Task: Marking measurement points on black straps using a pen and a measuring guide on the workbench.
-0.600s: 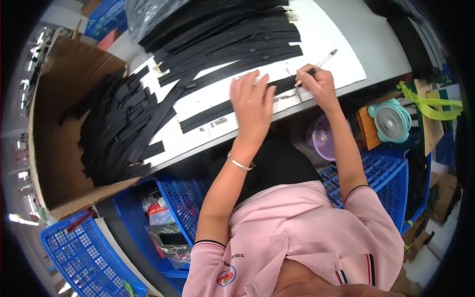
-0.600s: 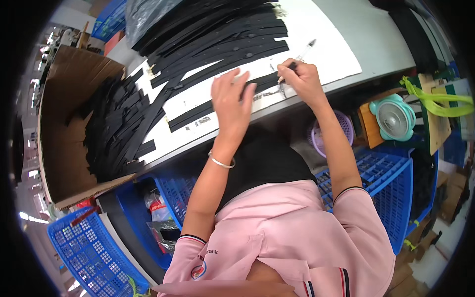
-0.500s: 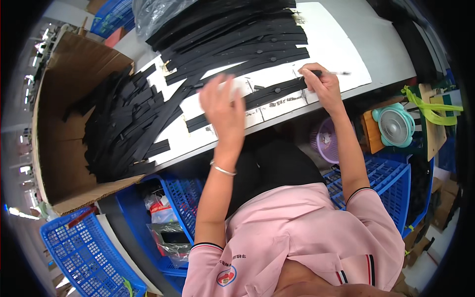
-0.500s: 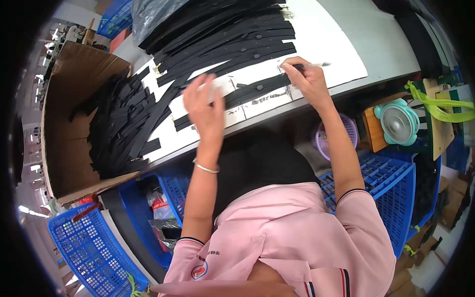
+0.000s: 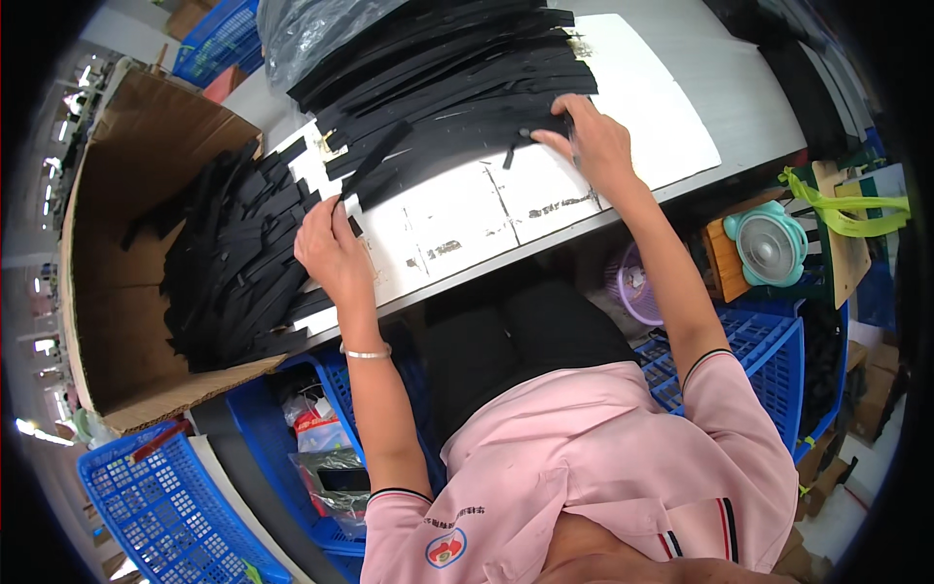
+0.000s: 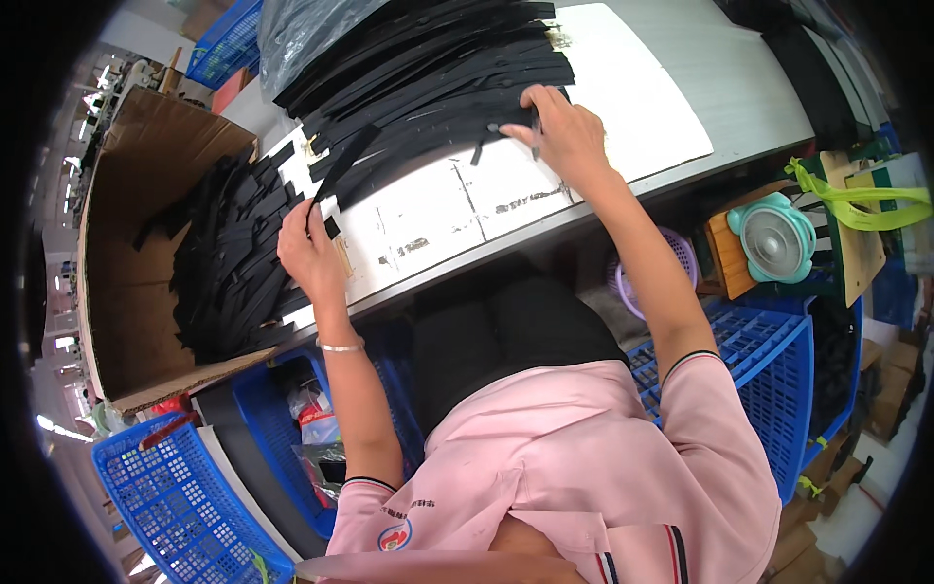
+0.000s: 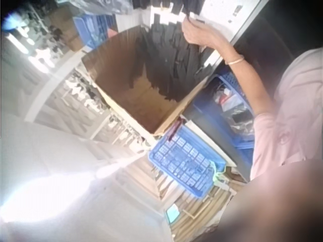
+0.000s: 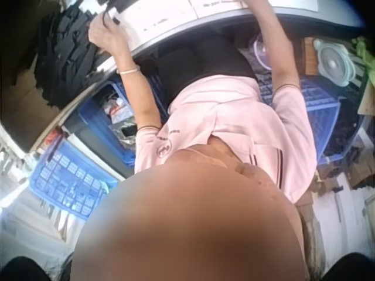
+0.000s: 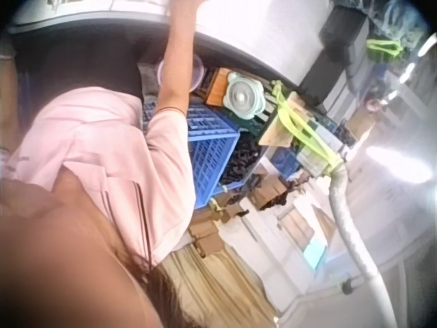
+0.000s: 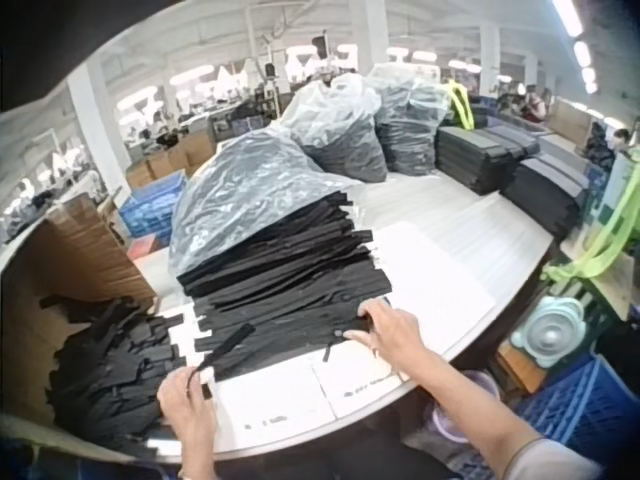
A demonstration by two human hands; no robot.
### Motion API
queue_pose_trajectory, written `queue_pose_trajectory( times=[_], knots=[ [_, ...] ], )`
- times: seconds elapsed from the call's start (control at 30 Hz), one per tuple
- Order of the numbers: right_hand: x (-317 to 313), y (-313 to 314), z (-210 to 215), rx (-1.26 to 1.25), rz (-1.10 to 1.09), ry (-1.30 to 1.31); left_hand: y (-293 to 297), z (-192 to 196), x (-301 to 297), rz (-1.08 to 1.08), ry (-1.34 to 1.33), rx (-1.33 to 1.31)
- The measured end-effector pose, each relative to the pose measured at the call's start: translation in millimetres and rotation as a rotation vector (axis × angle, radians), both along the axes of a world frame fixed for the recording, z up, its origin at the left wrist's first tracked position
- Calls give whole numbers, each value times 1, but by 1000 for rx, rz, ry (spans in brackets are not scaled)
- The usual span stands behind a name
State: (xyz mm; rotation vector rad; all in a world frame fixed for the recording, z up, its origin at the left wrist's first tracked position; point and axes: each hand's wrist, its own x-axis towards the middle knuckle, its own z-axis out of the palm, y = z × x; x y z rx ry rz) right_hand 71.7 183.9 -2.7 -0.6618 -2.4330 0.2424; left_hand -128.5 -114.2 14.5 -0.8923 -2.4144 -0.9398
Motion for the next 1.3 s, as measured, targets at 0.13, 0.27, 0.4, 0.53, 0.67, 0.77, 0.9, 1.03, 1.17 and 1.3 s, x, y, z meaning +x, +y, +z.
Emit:
queue_pose_trajectory(
  times=[0.13,0.27,0.4,0.53,0.67,0.77,0.9,1.03,1.17,1.3],
  knots=[
    [-11,2,1,-73,-54,43,-4,31,45,-222,-310,12],
    [1,1,8,-309,8,57,15,20,67,-526,-471,-103],
    [34,-28,10,-401,4,292,41,18,78,-567,-481,-101],
    [66,-66,6,-58,111,245,55,16,85,-570,-469,-120],
    [84,-72,-9,95,159,120,56,9,91,-547,-329,-93],
    [96,-58,-14,120,123,73,46,-3,90,-488,-213,-72],
    [110,-31,-26,183,13,98,26,-10,96,-329,0,-81],
    [113,-29,-26,194,18,122,-1,-20,112,-177,-9,-187],
    [112,-29,-32,181,9,137,-24,-30,120,-92,-77,-259],
    [111,-32,-27,171,16,149,-39,-29,108,-120,-118,-208]
  ],
)
